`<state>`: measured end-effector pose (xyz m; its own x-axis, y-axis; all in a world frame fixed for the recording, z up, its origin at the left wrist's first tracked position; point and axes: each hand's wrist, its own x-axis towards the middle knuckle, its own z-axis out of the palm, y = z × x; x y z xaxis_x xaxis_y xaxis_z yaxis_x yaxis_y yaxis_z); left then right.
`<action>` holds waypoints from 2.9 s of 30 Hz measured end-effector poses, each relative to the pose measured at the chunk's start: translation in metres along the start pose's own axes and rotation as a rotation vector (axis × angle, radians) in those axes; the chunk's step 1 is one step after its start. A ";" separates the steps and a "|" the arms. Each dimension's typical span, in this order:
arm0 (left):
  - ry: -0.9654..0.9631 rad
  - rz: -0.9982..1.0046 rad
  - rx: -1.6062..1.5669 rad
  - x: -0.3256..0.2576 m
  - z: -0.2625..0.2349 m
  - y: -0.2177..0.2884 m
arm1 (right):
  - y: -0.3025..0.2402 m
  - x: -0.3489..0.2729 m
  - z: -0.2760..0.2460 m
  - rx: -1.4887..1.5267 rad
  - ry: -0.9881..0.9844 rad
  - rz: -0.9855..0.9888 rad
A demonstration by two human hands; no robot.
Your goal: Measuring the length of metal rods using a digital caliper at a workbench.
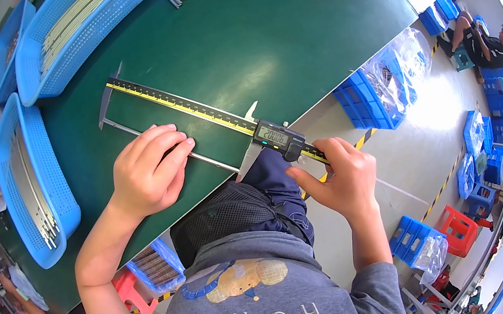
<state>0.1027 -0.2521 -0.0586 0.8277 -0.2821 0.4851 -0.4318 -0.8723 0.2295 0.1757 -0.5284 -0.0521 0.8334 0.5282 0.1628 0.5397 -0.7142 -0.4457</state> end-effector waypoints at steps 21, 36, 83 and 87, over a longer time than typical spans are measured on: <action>0.093 -0.044 -0.022 -0.007 0.008 0.005 | 0.001 -0.003 -0.007 0.073 -0.015 0.009; 0.093 -0.036 -0.037 -0.004 0.003 0.000 | 0.006 -0.002 -0.005 -0.013 -0.005 -0.051; -0.043 0.592 0.589 0.189 0.022 -0.130 | 0.020 0.064 0.001 -0.033 -0.206 -0.176; -0.210 0.500 0.660 0.202 0.039 -0.158 | 0.020 0.064 -0.001 -0.011 -0.156 -0.185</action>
<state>0.3521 -0.1873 -0.0301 0.6728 -0.7072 0.2171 -0.5205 -0.6611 -0.5404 0.2401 -0.5092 -0.0495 0.6923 0.7143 0.1024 0.6833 -0.6034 -0.4111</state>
